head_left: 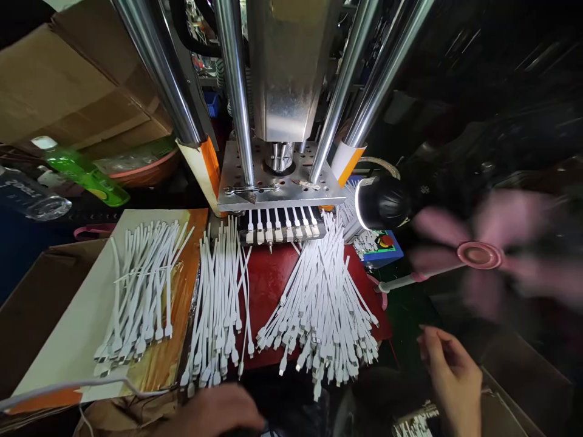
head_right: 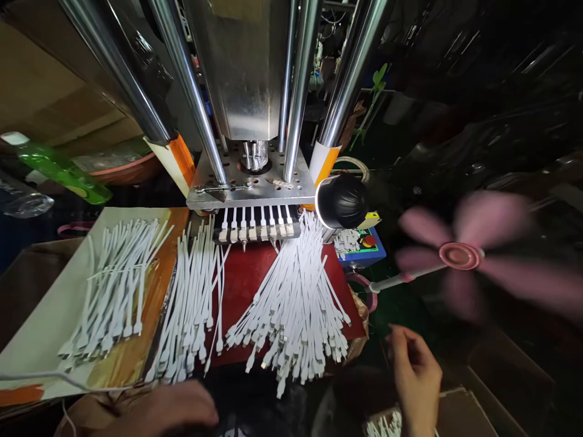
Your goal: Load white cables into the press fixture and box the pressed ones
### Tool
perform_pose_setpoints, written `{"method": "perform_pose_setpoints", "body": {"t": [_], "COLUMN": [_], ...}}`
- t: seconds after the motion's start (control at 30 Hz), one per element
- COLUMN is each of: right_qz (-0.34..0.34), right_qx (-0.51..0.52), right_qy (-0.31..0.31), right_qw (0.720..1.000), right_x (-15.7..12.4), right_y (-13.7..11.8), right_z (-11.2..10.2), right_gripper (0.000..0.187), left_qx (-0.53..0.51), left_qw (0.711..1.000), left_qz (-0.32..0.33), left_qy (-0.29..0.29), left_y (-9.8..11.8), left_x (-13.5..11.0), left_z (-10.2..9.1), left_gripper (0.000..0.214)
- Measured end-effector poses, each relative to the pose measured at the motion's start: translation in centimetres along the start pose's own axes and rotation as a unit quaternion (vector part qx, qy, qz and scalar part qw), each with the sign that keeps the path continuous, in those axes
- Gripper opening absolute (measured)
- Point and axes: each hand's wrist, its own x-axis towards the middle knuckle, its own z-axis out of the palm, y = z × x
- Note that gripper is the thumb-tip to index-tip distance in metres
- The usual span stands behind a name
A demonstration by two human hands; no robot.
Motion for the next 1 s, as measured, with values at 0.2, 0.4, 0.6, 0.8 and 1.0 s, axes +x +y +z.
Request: {"method": "perform_pose_setpoints", "body": {"t": [0.2,0.4,0.6,0.8,1.0], "right_qz": [-0.066,0.006,-0.04,-0.047,-0.084], "right_qx": [0.114,0.175,0.133,0.126,0.129], "right_qy": [-0.091,-0.085,-0.1,-0.104,-0.096], "right_qw": [0.987,0.981,0.985,0.985,0.983], "right_x": [1.6,3.1,2.5,2.5,2.4], "right_y": [-3.3,-2.1,-2.2,-2.0,-1.3], "right_z": [7.4,9.2,8.8,8.8,8.9], "right_gripper": [0.046,0.054,0.048,0.04,0.035], "left_qx": [0.193,0.331,0.349,0.309,0.165], "left_qw": [0.945,0.909,0.902,0.91,0.942], "left_qz": [-0.172,-0.2,-0.205,-0.205,-0.073], "left_qy": [0.2,0.153,0.148,0.184,0.284], "left_y": [4.4,3.0,1.9,-0.3,-0.3], "left_x": [7.0,10.1,10.0,9.6,7.5], "left_z": [-5.5,-6.4,-7.6,-7.9,-3.9], "left_gripper": [0.039,0.034,0.031,0.032,0.037]}}
